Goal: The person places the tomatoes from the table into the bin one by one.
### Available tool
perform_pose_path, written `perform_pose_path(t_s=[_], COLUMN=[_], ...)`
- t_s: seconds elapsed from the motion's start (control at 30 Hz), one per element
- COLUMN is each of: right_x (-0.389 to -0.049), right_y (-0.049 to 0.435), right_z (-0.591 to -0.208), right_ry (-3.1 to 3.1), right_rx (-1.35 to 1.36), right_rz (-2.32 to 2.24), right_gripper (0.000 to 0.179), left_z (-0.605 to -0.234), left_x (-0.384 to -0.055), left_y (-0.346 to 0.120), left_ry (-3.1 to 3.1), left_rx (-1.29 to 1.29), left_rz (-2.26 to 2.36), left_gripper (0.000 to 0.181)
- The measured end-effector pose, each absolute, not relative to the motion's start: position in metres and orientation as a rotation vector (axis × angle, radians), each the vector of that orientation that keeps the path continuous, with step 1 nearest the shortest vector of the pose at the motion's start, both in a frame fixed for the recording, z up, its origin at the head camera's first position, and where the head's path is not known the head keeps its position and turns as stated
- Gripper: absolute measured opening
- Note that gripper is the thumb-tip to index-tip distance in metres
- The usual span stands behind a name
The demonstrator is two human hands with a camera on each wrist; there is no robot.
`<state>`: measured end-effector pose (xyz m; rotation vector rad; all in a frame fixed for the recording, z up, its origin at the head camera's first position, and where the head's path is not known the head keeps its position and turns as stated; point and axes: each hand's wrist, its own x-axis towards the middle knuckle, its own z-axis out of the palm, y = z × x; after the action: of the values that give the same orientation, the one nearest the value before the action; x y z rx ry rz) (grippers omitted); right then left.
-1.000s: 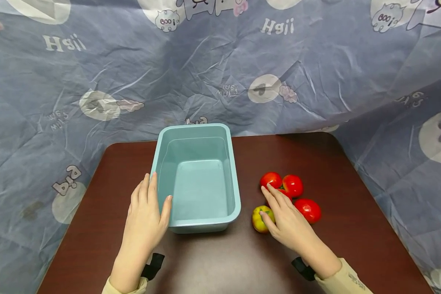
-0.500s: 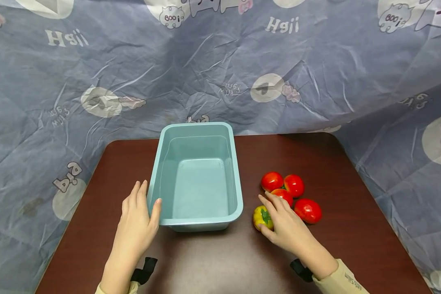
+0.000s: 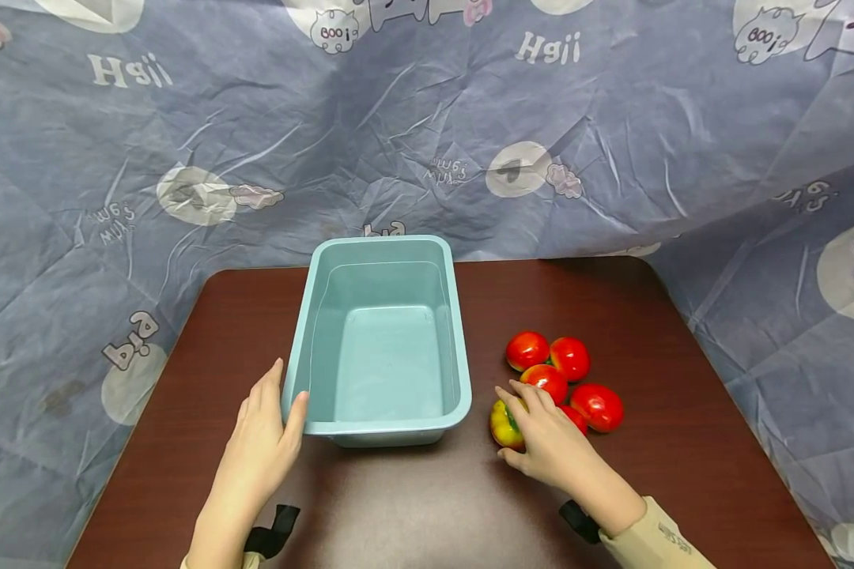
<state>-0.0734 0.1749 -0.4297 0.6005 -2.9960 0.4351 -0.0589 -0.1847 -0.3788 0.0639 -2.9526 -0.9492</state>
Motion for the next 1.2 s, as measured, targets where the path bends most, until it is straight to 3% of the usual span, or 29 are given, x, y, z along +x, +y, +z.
perform_pose_path(t_s=[1.2], right_x=[-0.081], right_y=[0.165], right_z=[-0.448], right_ry=[-3.068], right_rx=[0.595], right_rz=[0.239], right_gripper=[0.082], left_z=[-0.403], left_x=[-0.054], left_y=[-0.181], left_ry=[-2.878], left_rx=[0.159], left_rz=[-1.163], left_gripper=[0.058])
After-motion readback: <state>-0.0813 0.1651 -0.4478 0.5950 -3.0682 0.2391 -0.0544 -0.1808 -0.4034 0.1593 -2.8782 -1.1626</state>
